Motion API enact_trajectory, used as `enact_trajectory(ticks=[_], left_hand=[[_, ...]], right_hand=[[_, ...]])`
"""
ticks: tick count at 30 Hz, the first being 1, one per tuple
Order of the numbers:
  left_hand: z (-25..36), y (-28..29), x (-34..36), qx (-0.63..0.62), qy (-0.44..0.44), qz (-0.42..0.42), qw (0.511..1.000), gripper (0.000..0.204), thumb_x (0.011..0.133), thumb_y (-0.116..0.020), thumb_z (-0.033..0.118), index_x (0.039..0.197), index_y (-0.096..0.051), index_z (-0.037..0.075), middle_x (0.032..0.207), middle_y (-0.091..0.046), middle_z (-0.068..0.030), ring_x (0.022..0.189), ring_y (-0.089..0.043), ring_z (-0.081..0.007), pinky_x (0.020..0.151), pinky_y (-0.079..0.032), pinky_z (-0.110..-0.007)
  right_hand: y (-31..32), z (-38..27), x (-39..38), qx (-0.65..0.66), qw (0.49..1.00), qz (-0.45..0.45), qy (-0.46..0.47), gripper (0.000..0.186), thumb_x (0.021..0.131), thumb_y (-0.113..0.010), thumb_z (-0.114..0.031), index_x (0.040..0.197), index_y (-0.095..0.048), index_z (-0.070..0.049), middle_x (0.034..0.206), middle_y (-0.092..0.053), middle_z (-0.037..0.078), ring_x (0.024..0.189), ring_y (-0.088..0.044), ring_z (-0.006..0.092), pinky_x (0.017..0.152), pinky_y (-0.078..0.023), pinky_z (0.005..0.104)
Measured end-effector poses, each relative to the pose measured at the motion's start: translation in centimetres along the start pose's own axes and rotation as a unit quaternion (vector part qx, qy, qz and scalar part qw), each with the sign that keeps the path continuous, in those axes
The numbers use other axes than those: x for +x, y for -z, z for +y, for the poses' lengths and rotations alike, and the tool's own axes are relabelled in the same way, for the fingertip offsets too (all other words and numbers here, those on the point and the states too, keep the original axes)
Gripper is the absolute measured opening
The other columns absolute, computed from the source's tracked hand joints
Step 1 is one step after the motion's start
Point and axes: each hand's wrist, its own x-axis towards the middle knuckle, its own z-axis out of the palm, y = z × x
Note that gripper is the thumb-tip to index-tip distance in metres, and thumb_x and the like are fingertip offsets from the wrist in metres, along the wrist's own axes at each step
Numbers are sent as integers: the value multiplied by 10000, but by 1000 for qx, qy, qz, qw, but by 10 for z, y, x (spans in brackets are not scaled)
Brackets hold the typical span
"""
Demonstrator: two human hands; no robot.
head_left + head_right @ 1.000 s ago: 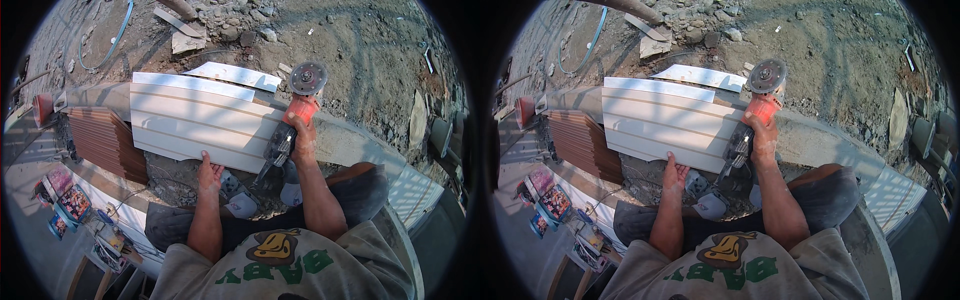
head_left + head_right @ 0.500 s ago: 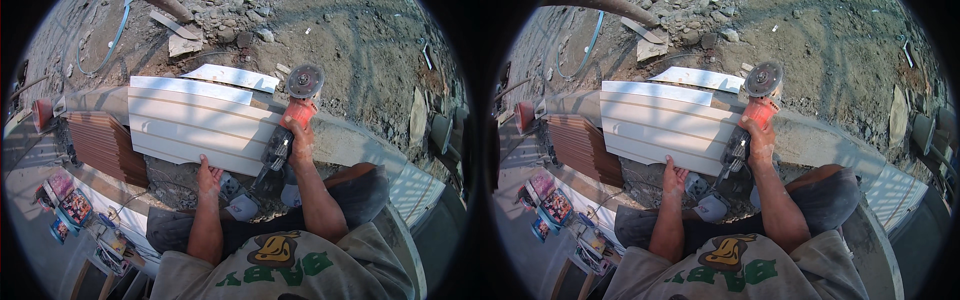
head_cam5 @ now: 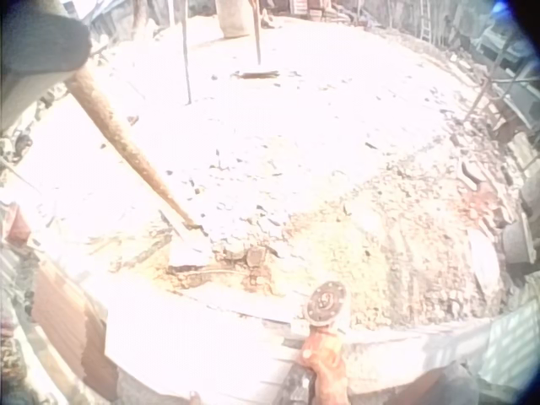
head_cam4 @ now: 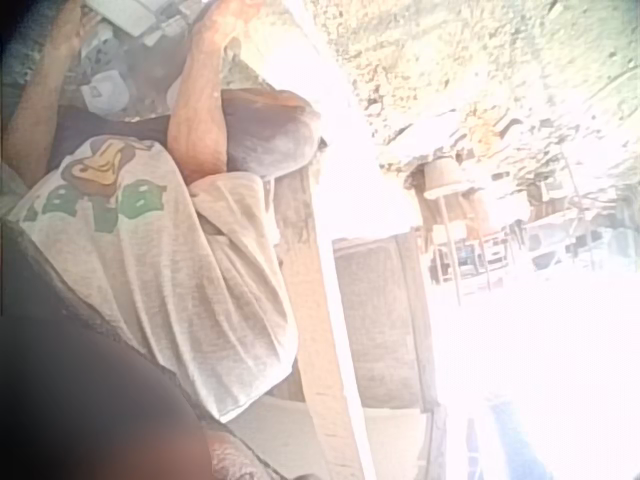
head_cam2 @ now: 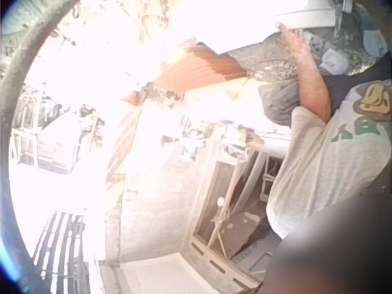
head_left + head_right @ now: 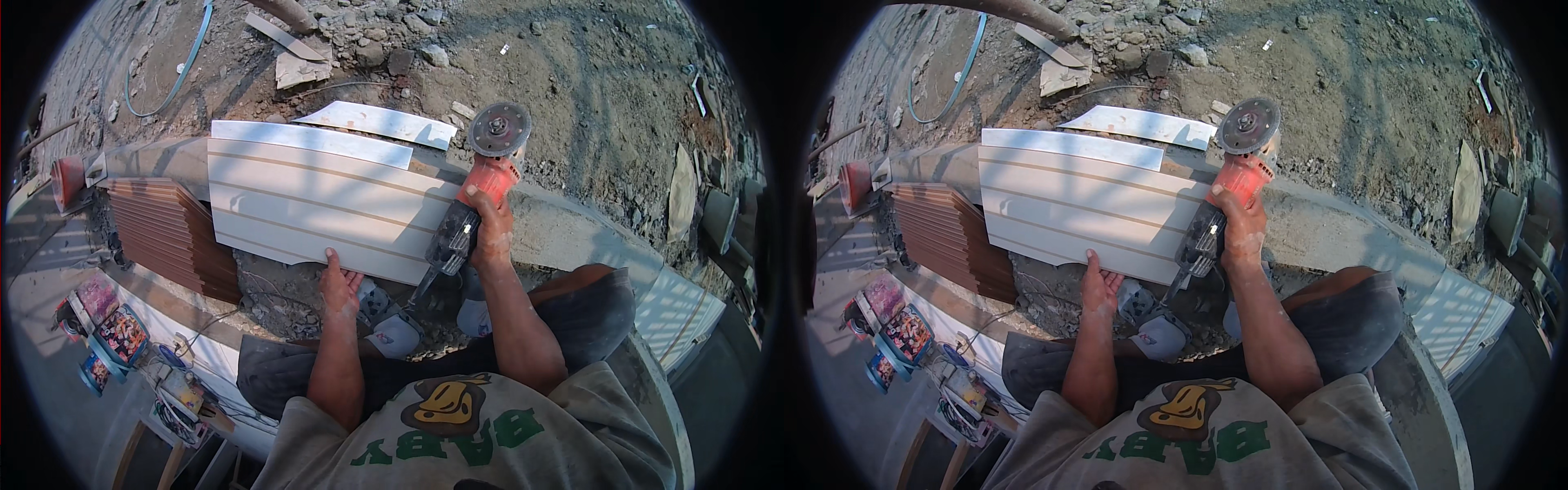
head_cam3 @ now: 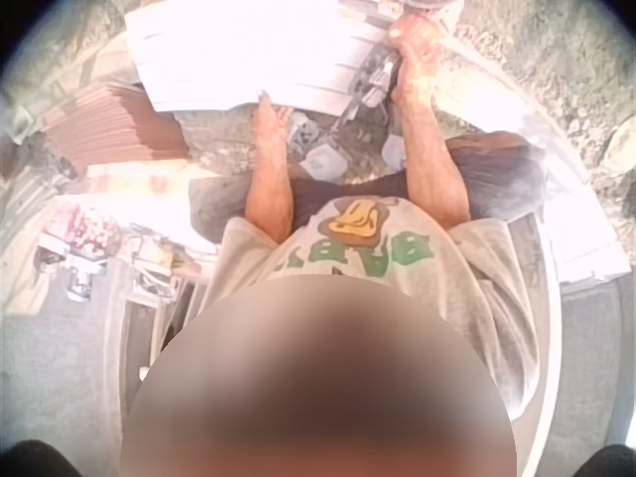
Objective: Cutting a white ceramic tile using a handheld angle grinder.
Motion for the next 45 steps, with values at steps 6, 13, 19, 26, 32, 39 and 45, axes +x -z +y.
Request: enact_trajectory(ticks=[6,13,19,26,32,39,45], left_hand=[[-1,0,-2,8,-16,21,1000,683,890,-582,567,1288,-469,23,1147,-583,-132,1059,-574,-244,923,-463,-380],[1,-2,-5,14,-36,34,999,642,887,-596,555,1228,-466,27,1117,-591,-126,1013,-594,-231,883,-485,-380],[2,0,-6,16,-37,44,998,601,886,-620,523,1190,-442,36,1066,-605,-121,952,-616,-221,830,-516,-360],[-3,5,-3,20,-47,39,998,582,882,-622,525,1164,-446,48,1034,-612,-108,913,-633,-213,767,-550,-339],[-4,4,-2,23,-53,50,997,573,880,-621,532,1156,-447,61,1022,-613,-98,871,-640,-204,722,-555,-331],[-1,13,1,30,-42,76,996,552,892,-602,531,1137,-492,49,1003,-625,-87,842,-642,-180,686,-548,-309],[10,28,-12,14,-40,20,999,493,914,-582,484,1129,-539,42,997,-641,-83,861,-646,-190,723,-531,-344]], right_hand=[[2,4,2,-19,1000,9,6,397,765,-728,-136,1100,-543,-31,953,-610,58,829,-604,156,757,-495,304],[0,2,2,-23,1000,4,3,398,757,-732,-144,1083,-540,-24,931,-610,63,797,-607,161,721,-502,309],[-1,2,0,-27,1000,6,0,389,762,-728,-140,1078,-536,-21,926,-608,64,792,-608,156,714,-504,306],[-2,0,-2,-31,999,-5,14,390,773,-722,-139,1096,-537,-24,944,-602,60,817,-604,153,741,-498,303],[-3,0,-2,-28,1000,-6,13,372,779,-713,-134,1090,-536,-29,940,-600,53,811,-602,146,737,-496,297],[-13,0,-7,-25,999,-25,15,340,783,-704,-133,1064,-540,-34,899,-602,48,765,-600,142,700,-495,291],[-24,-5,-36,-61,998,-13,10,375,797,-695,-174,1092,-529,-14,887,-596,58,720,-609,147,647,-515,288]])
